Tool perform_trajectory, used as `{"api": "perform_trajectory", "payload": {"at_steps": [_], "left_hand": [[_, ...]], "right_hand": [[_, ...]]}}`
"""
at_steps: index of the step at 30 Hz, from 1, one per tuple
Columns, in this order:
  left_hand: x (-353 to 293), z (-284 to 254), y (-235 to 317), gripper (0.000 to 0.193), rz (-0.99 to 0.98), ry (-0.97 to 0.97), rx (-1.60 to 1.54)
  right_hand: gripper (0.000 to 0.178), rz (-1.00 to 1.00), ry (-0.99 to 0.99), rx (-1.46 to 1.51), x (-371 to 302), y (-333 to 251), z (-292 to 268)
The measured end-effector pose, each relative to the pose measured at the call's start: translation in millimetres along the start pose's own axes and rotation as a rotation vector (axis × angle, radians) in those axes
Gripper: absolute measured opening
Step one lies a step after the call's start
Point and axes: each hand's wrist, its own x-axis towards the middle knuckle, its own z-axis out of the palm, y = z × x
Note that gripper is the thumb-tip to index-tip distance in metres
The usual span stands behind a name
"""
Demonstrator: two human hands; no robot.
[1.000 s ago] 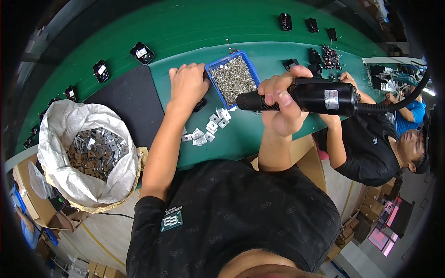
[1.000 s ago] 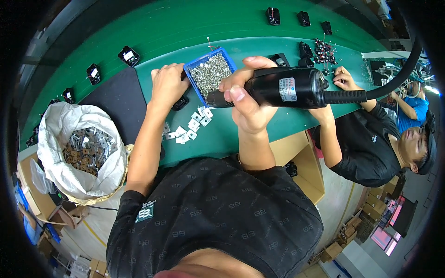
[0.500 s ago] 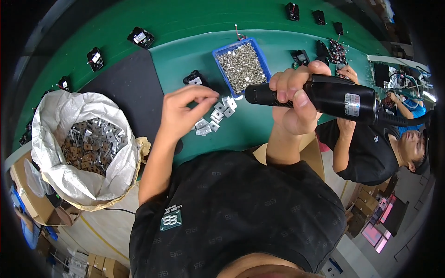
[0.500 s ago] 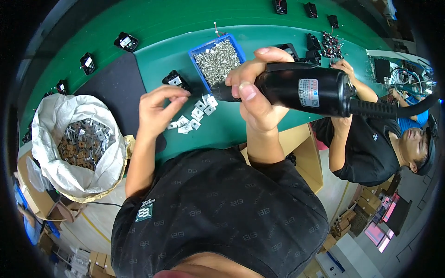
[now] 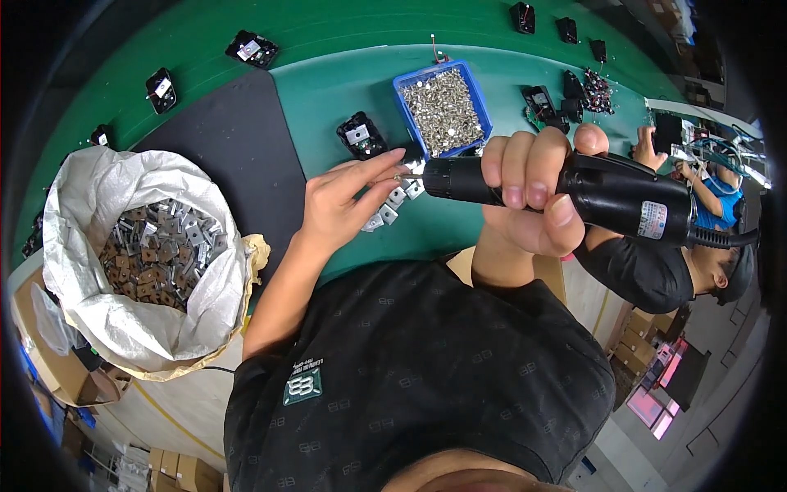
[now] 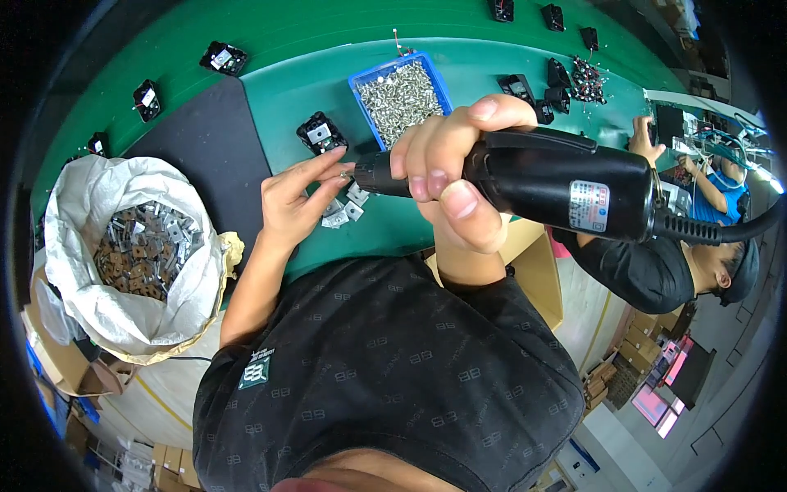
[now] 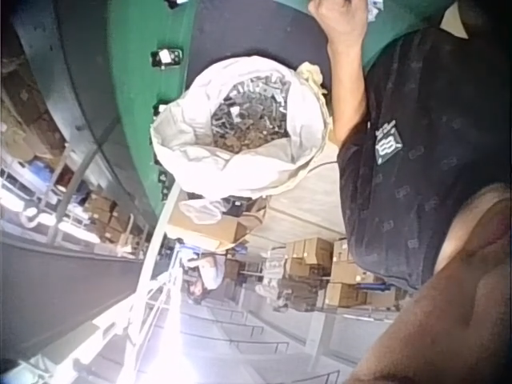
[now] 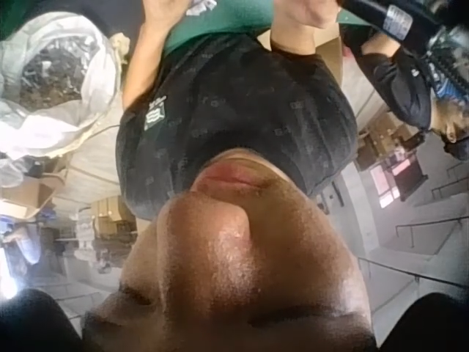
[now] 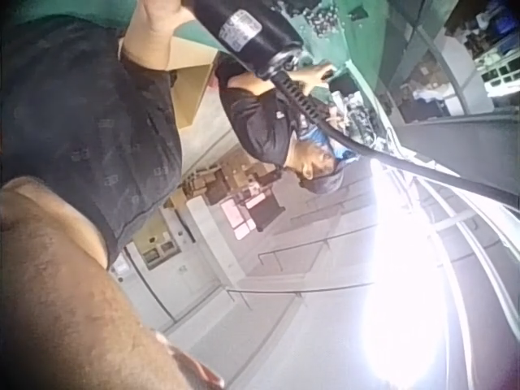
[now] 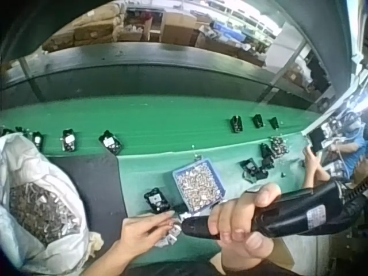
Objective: The person assembles plastic housings for electronic devices by securing plastic components and circuit boards with screws using an electric screwdriver.
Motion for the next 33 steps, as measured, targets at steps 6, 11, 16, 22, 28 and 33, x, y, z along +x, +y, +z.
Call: {"api": "perform_trajectory", "payload": {"at_steps": [6,11,16,22,28,33], "left_hand": [[-2.8,-3.0,-3.7,0.037,0.009,0.014,-0.016],[-0.6,-3.9,-6.0,0.038,0.102,0.009,0.027],[-0.2,-1.8,-6.3,0.038,0.170,0.038,0.091],[2.1,-0.2,-9.8,0.033,0.221,0.069,0.137],[3.8,-1.0,-9.7,0.032,0.237,0.056,0.184],[1.1,-12.3,-17.7,0.054,0.200,0.113,0.291]], "right_hand": [[0.055,0.009,-0.012,0.031,1.1,5.2,3.4],[0.055,0.030,-0.059,0.031,2.6,7.0,-0.5],[0.054,0.024,-0.051,0.046,2.5,12.3,-1.8],[0.053,0.025,-0.039,0.070,2.6,17.0,-5.8],[0.053,0.024,-0.016,0.072,2.0,19.9,-8.2],[0.052,0.017,0.036,0.051,1.7,26.9,-9.1]]}}
